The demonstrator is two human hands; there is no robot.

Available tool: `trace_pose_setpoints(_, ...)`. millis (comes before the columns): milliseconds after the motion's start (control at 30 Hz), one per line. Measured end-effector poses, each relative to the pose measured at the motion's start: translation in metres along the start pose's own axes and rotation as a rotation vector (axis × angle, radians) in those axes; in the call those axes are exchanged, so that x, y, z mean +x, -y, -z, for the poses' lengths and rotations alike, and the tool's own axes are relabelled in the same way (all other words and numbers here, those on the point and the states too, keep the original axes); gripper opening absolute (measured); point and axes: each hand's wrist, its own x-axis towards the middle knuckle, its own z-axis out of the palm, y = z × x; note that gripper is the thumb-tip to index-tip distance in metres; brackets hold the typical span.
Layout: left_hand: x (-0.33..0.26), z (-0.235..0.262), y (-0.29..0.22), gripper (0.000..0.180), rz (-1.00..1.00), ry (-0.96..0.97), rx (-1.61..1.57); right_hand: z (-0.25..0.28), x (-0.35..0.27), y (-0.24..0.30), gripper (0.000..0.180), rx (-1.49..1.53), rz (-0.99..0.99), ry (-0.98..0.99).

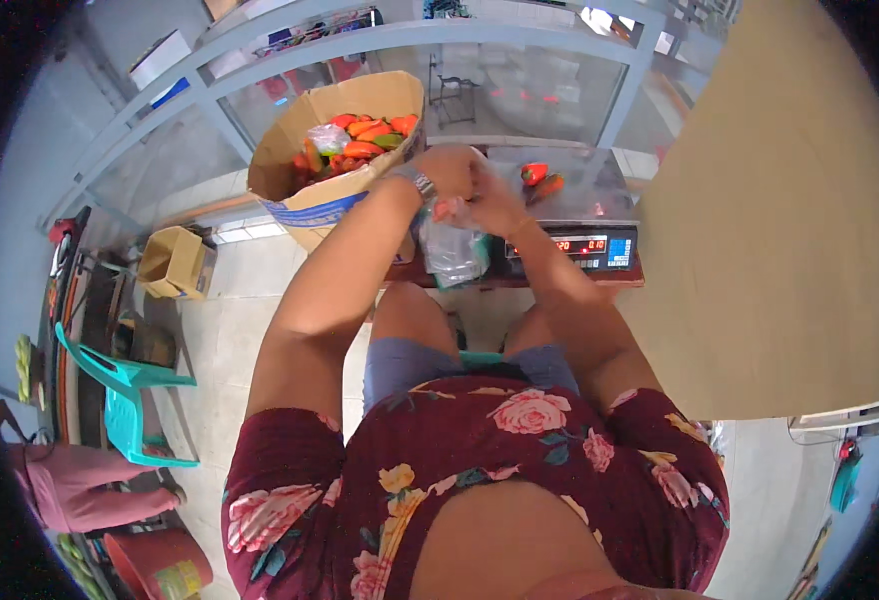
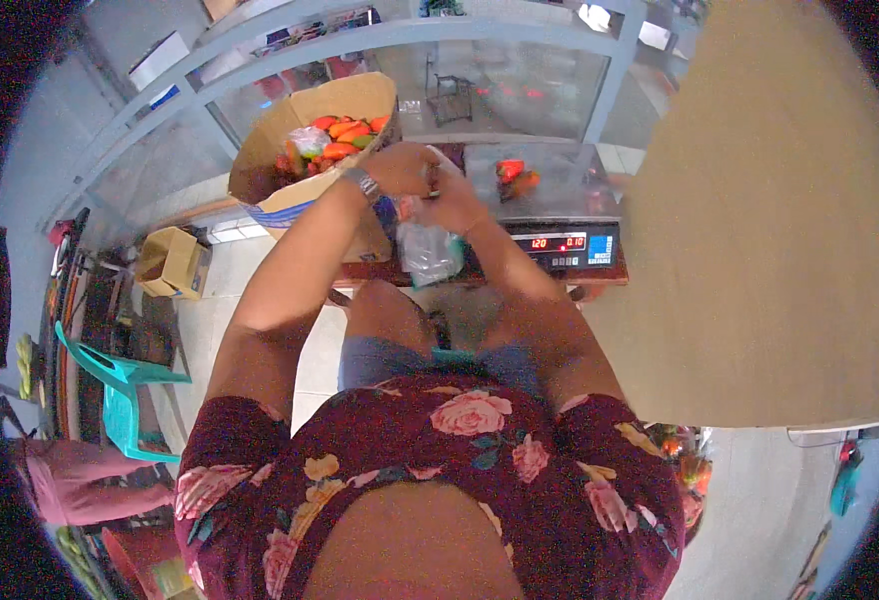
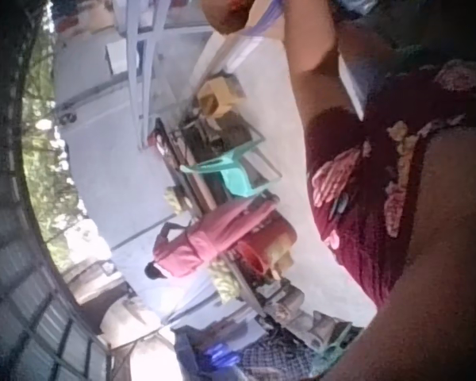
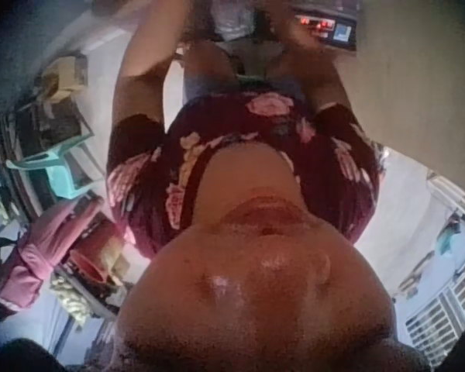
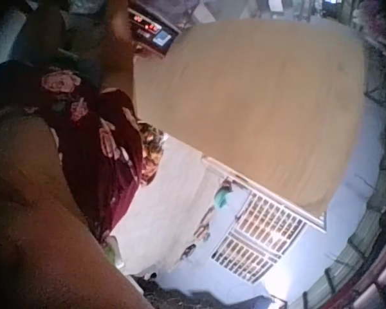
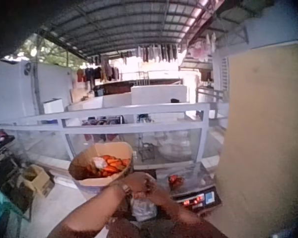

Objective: The person picks up peppers from a cardboard box by hand, places them onto a digital scale one by one, and then transfers the peppers into a plastic bag.

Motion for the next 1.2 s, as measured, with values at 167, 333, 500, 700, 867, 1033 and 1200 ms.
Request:
trace_pose_setpoints(167, 0.009, -0.015, 0.015, 0.045, 0.109, 0.006, 0.160, 0.010, 0.003, -0.014, 0.027, -0.548, -0.036, 0.128)
trace_pose_setpoints(333, -0.011, -0.032, 0.071, 0.051, 0.123, -0.024, 0.089, 0.044, 0.010, -0.009, 0.013, -0.452, -0.142, 0.035)
trace_pose_setpoints(500, -0.005, -0.020, 0.049, 0.052, 0.190, 0.057, 0.035, 0.158, -0.020, -0.133, 0.028, -0.665, -0.318, -0.378)
trace_pose_setpoints(700, -0.017, -0.020, 0.067, 0.057, 0.303, 0.028, -0.141, 0.191, -0.027, -0.172, 0.062, -1.137, -0.174, -0.315)
trace_pose_setpoints(867, -0.022, -0.016, 0.071, 0.056, 0.399, 0.105, -0.332, 0.187, -0.014, -0.139, 0.044, -0.850, -0.613, -0.139)
trace_pose_setpoints(1033, -0.010, -0.021, 0.067, 0.052, 0.344, 0.099, -0.337, 0.202, -0.027, -0.138, 0.049, -0.726, -0.542, -0.033)
trace_pose_setpoints(1200, -0.005, -0.030, 0.071, 0.045, 0.256, 0.053, -0.213, 0.209, -0.035, -0.147, 0.053, -0.726, -0.412, 0.029)
